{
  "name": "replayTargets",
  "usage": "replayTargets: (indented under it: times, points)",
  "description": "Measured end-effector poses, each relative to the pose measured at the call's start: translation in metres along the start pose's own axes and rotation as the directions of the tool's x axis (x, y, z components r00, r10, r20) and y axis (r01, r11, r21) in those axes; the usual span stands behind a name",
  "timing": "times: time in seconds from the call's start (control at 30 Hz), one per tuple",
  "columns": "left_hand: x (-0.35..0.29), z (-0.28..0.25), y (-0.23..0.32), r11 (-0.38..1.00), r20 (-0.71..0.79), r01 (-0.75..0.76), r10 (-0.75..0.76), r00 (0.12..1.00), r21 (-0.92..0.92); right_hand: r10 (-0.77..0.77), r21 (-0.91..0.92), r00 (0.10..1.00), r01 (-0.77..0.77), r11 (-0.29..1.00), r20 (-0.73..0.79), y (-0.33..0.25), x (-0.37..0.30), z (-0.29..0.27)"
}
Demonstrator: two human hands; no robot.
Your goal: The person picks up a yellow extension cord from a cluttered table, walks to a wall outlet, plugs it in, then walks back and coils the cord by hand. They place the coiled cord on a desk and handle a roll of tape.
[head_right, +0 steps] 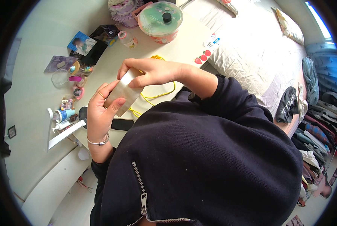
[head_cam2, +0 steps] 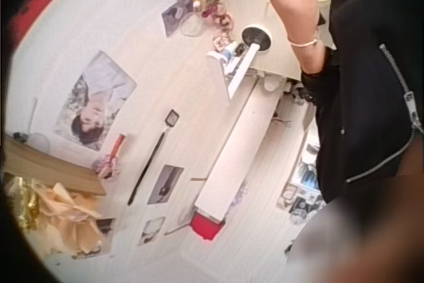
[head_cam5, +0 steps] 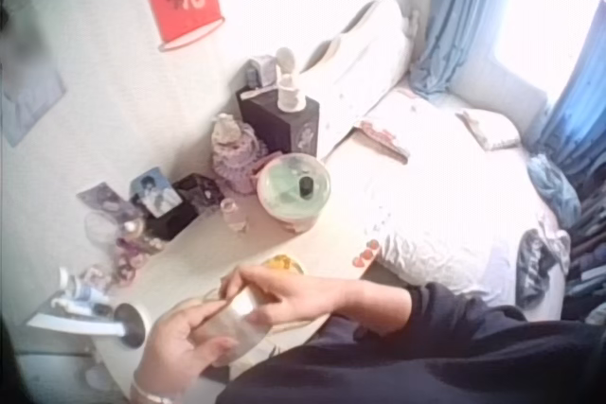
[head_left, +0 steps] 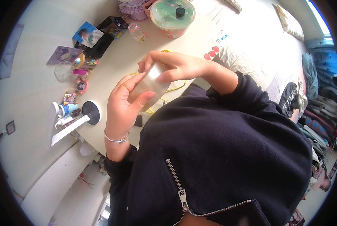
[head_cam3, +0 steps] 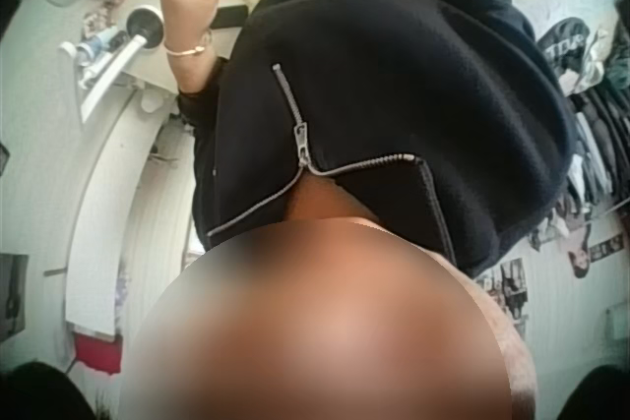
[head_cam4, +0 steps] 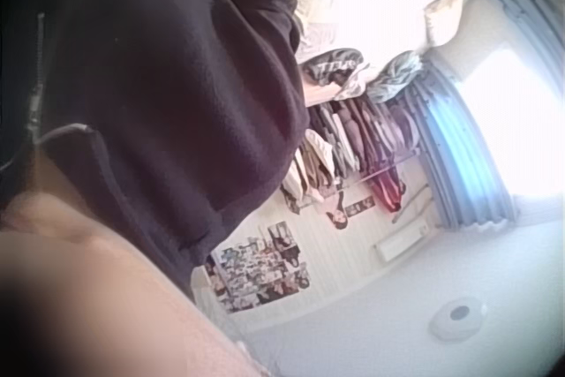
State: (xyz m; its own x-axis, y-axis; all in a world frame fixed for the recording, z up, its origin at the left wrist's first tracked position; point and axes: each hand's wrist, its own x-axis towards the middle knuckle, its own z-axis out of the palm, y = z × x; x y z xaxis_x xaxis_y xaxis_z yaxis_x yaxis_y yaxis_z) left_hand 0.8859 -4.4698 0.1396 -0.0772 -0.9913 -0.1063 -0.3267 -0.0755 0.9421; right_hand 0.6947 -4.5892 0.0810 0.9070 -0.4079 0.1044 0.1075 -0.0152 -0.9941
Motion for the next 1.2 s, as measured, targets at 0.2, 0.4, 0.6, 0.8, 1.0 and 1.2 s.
replayTargets:
  times: [0.2,0.4,0.6,0.8,1.0,1.2]
  points:
    - [0.0,-0.002,0.002,0.997,0.001,0.027,-0.027,1.0,-0.076,-0.08,0.129,0.995,0.072,0.989,0.055,0.007,0.001,-0.008]
    - [0.001,-0.006,0.002,0.964,-0.033,0.074,-0.085,0.996,-0.256,-0.12,0.095,0.992,0.124,0.988,-0.046,0.004,-0.001,-0.002]
    - [0.003,0.006,-0.002,0.995,-0.21,-0.06,0.043,0.977,-0.074,-0.137,-0.208,0.965,0.09,0.974,-0.223,-0.002,0.0,0.017]
    - [0.001,0.003,-0.002,0.996,-0.204,-0.074,0.083,0.975,0.05,-0.002,-0.007,0.981,0.0,1.0,-0.192,-0.012,-0.003,0.011]
    - [0.0,0.002,0.001,0.993,-0.177,-0.102,0.111,0.978,0.057,-0.063,0.003,0.981,0.064,0.998,-0.186,-0.009,-0.002,0.009]
    - [0.002,0.002,0.005,0.988,-0.157,-0.097,0.115,0.981,0.122,-0.047,0.093,0.981,0.066,0.993,-0.19,-0.004,-0.002,0.012]
